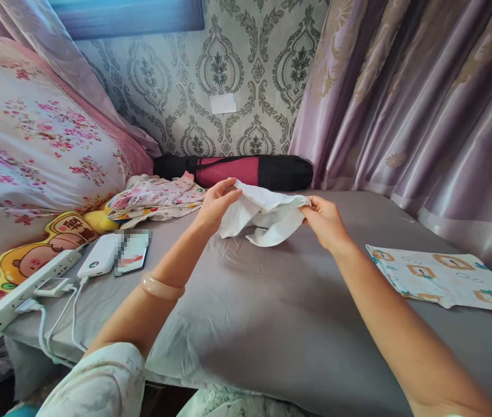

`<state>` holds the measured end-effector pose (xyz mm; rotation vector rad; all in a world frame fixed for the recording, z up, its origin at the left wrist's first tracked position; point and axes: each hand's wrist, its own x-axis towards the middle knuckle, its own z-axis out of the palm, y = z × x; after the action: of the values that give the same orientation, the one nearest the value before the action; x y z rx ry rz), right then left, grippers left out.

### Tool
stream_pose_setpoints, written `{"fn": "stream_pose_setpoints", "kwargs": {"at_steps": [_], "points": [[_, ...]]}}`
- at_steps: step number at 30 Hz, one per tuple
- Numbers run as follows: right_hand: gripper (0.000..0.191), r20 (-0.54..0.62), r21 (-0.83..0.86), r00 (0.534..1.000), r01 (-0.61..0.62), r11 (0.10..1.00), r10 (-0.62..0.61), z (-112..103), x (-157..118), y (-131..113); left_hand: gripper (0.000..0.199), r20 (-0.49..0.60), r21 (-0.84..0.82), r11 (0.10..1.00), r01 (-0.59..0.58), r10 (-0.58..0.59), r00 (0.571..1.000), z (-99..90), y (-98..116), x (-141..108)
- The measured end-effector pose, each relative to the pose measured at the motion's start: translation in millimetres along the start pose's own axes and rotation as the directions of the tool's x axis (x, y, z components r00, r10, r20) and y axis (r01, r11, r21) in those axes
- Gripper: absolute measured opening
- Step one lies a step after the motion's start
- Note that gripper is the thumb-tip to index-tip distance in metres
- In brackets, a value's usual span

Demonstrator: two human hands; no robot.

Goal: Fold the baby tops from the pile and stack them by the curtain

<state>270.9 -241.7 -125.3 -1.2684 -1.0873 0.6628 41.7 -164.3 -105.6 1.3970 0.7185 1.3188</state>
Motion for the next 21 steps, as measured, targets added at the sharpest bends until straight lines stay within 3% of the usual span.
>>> {"fn": "stream_pose_setpoints", "kwargs": {"at_steps": [2, 5, 7, 10, 13, 16, 19, 21], "points": [[0.034, 0.043, 0.033, 0.998, -0.042, 0.999, 0.041, -3.5, -4.1, -21.2, 0.054, 0.015, 0.038, 0.999, 0.004, -0.004, 1.0, -1.7, -4.4, -4.3], [0.031, 0.196, 0.06, 0.97, -0.158, 0.986, 0.143, -6.9, -12.5, -49.5, 0.057, 0.05, 0.078, 0.997, 0.006, -0.01, 0.999, 0.3, -10.4, -11.1], [0.026, 0.282, 0.054, 0.938, -0.227, 0.972, 0.204, -8.3, -17.8, -64.2, 0.062, 0.106, 0.075, 0.997, 0.001, -0.009, 0.994, 4.0, -16.0, -16.0], [0.023, 0.322, 0.003, 0.902, -0.303, 0.953, 0.286, -9.7, -23.3, -77.6, 0.076, 0.234, 0.027, 0.999, 0.022, -0.028, 0.972, 11.3, -27.2, -24.5], [0.026, 0.352, -0.042, 0.852, -0.4, 0.916, 0.388, -12.5, -24.9, -81.3, 0.081, 0.346, 0.032, 0.991, 0.132, -0.135, 0.928, 18.5, -39.3, -34.3], [0.028, 0.337, -0.016, 0.821, -0.484, 0.875, 0.46, -17.5, -21.9, -79.9, 0.082, 0.482, 0.045, 0.979, 0.197, -0.194, 0.855, 25.4, -51.0, -43.6], [0.028, 0.284, 0.023, 0.813, -0.536, 0.844, 0.509, -23.7, -15.7, -76.8, 0.087, 0.596, 0.092, 0.983, 0.161, -0.184, 0.781, 33.1, -61.1, -50.5], [0.027, 0.275, 0.014, 0.787, -0.577, 0.816, 0.552, -28.4, -11.1, -73.6, 0.094, 0.594, 0.183, 0.978, 0.099, -0.19, 0.782, 38.6, -66.0, -53.3]]}}
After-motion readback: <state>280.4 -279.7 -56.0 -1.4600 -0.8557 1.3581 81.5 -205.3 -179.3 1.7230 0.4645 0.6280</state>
